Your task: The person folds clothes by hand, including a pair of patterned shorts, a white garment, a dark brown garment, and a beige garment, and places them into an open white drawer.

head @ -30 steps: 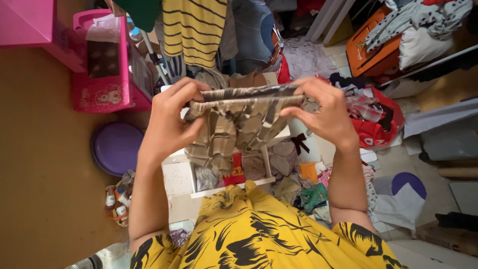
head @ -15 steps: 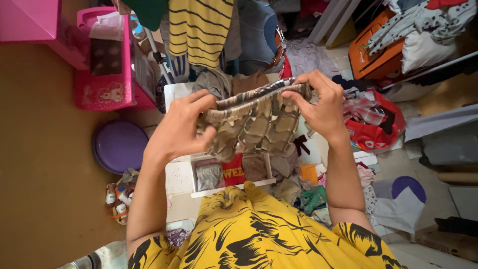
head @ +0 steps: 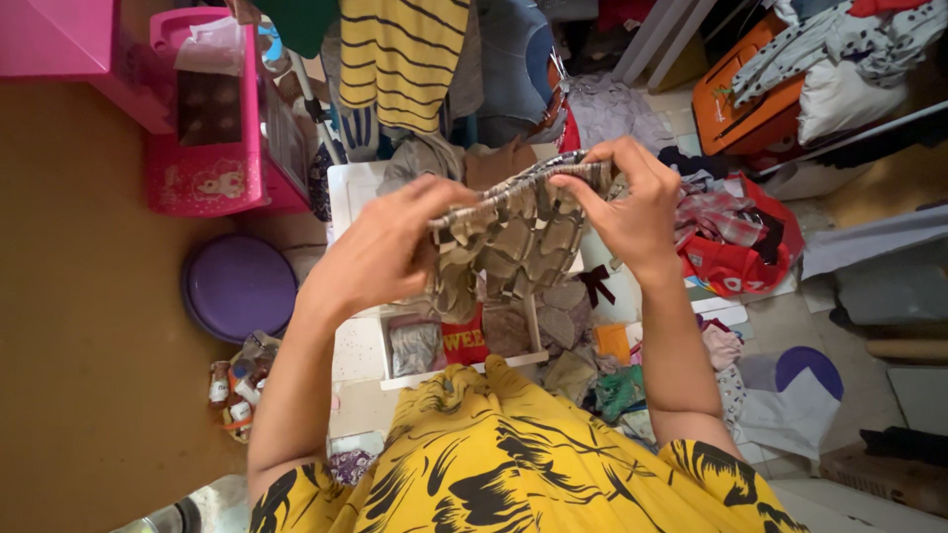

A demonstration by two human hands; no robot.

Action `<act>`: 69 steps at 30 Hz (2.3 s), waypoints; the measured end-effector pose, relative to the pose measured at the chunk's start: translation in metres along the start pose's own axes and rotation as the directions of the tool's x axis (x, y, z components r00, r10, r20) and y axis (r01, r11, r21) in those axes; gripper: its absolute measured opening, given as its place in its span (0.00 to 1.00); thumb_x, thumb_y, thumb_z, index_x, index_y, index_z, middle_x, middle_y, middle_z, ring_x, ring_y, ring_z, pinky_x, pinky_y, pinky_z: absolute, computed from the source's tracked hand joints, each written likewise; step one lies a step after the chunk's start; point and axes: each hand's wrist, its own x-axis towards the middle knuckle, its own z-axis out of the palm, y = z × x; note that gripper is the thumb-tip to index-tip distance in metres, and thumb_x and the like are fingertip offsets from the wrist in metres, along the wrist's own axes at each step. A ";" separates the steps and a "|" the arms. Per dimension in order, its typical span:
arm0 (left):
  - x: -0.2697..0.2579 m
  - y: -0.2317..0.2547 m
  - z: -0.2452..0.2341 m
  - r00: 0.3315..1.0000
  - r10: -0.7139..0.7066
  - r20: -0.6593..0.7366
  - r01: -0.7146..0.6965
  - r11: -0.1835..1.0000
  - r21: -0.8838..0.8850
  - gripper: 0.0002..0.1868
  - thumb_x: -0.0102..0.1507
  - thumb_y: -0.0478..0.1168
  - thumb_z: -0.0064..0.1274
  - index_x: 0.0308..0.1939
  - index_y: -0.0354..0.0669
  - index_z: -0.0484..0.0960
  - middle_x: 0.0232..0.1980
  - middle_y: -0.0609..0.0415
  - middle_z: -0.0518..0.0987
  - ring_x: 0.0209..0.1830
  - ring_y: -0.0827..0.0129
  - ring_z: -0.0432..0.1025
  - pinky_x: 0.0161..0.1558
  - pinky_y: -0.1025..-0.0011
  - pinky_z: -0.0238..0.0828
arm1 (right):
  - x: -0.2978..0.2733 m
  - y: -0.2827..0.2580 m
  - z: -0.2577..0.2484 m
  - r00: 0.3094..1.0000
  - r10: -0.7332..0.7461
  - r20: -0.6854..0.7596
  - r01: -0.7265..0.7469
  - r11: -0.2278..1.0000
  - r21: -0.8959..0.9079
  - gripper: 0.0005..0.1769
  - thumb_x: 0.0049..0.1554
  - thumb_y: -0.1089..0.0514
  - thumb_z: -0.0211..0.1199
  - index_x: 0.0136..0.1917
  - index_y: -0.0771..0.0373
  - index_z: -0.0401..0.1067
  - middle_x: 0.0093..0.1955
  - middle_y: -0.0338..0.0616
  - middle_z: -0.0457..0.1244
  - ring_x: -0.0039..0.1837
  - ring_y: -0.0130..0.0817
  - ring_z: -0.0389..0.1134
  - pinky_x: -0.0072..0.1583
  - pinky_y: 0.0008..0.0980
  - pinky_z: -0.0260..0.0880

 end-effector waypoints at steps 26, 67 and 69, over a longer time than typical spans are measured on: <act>0.000 0.006 -0.006 0.983 -0.041 0.180 0.004 0.979 0.202 0.36 0.43 0.33 0.59 0.58 0.47 0.75 0.57 0.46 0.75 0.40 0.50 0.76 0.43 0.57 0.74 | -0.052 -0.009 0.071 0.953 0.003 0.303 -0.200 0.755 0.624 0.39 0.47 0.64 0.77 0.67 0.65 0.61 0.60 0.48 0.64 0.60 0.40 0.69 0.63 0.39 0.73; -0.032 -0.166 0.072 0.805 -0.528 -0.271 0.264 0.728 -0.633 0.26 0.65 0.57 0.61 0.54 0.39 0.85 0.45 0.54 0.84 0.44 0.71 0.75 0.50 0.68 0.72 | -0.050 0.087 0.164 0.893 0.258 0.369 -0.443 0.362 0.820 0.13 0.60 0.66 0.69 0.53 0.61 0.68 0.53 0.38 0.66 0.57 0.26 0.67 0.62 0.29 0.68; -0.051 -0.187 0.093 0.793 -0.568 -0.221 0.370 0.736 -0.567 0.26 0.62 0.58 0.62 0.52 0.39 0.85 0.40 0.54 0.85 0.38 0.70 0.78 0.43 0.68 0.74 | -0.069 0.089 0.168 0.888 0.251 0.386 -0.459 0.434 0.775 0.16 0.59 0.64 0.71 0.55 0.60 0.65 0.54 0.38 0.65 0.59 0.27 0.67 0.64 0.32 0.68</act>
